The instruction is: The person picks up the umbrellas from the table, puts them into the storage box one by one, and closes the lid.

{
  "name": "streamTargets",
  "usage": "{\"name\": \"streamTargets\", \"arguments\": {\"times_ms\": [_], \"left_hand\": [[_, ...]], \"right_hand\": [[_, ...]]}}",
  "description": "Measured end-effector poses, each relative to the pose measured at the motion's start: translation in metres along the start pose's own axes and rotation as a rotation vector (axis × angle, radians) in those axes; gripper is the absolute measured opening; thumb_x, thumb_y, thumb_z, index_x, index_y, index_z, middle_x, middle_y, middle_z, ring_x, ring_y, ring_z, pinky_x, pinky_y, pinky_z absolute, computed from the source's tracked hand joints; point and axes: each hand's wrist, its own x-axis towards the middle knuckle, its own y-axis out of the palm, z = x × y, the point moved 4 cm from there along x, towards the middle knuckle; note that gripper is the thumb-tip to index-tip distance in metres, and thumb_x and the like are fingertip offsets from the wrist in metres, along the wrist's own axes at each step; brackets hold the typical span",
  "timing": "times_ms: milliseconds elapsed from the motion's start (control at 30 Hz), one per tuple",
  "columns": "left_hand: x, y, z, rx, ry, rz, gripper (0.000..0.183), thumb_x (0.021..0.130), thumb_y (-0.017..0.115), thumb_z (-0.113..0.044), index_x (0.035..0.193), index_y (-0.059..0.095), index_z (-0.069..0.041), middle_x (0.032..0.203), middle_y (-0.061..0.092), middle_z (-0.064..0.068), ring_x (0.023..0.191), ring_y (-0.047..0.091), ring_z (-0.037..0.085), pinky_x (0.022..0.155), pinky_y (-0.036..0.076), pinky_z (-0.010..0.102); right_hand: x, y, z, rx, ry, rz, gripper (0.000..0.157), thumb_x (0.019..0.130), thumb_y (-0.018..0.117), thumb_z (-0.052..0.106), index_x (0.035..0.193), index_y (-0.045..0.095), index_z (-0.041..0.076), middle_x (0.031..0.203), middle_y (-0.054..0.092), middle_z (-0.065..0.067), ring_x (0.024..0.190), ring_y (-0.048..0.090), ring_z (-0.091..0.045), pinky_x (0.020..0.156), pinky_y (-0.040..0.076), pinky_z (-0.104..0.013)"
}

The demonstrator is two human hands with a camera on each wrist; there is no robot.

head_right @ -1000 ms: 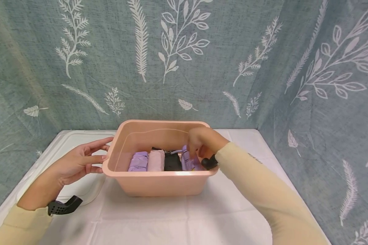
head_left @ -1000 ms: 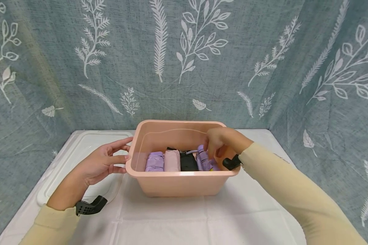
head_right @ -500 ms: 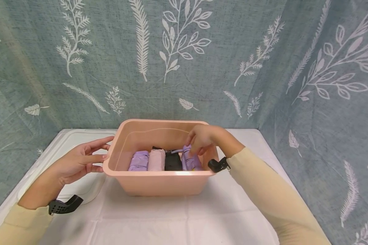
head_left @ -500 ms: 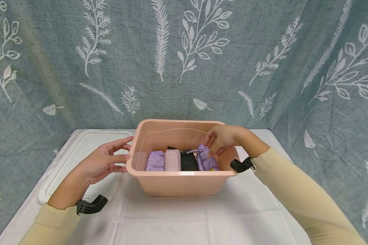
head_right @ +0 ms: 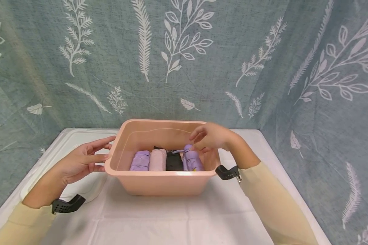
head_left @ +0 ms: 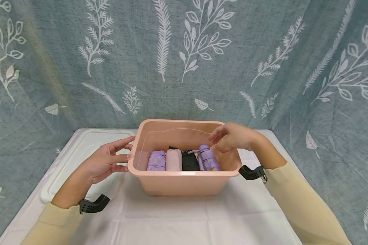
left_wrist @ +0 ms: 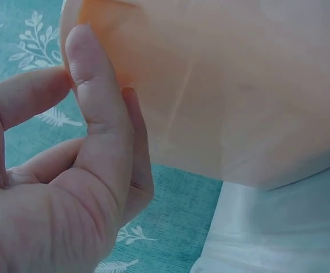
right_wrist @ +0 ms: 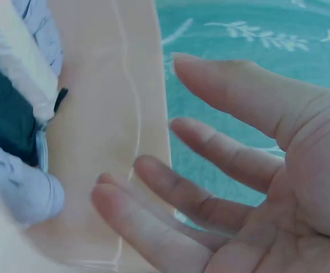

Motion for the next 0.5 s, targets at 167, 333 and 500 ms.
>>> {"name": "streamTargets", "arguments": {"times_ms": [167, 333, 500], "left_hand": [[0.001, 0.002, 0.003, 0.003, 0.013, -0.011, 0.072, 0.101, 0.063, -0.005, 0.163, 0.027, -0.01, 0.127, 0.049, 0.006, 0.085, 0.071, 0.009, 0.071, 0.064, 0.029], [-0.001, 0.004, 0.007, 0.006, 0.063, -0.019, 0.068, 0.102, 0.061, -0.005, 0.162, 0.029, -0.008, 0.126, 0.052, 0.008, 0.092, 0.071, 0.012, 0.073, 0.065, 0.032], [-0.007, 0.003, 0.009, 0.102, 0.116, -0.092, 0.066, 0.104, 0.061, -0.011, 0.162, 0.029, -0.006, 0.122, 0.055, 0.005, 0.096, 0.071, 0.013, 0.076, 0.065, 0.036]], "right_hand": [[-0.013, 0.004, -0.006, 0.015, -0.119, -0.108, 0.037, 0.089, 0.081, 0.021, 0.123, 0.072, 0.012, 0.125, 0.07, -0.008, 0.113, 0.069, -0.027, 0.093, 0.059, -0.036], [-0.027, 0.011, -0.016, 0.097, -0.212, -0.266, 0.031, 0.09, 0.08, 0.024, 0.119, 0.074, 0.013, 0.121, 0.072, -0.008, 0.108, 0.072, -0.02, 0.092, 0.059, -0.032], [-0.047, 0.019, -0.029, 0.175, -0.39, -0.45, 0.02, 0.092, 0.077, 0.01, 0.111, 0.075, 0.004, 0.117, 0.072, -0.008, 0.107, 0.071, -0.012, 0.091, 0.061, -0.027]]}}
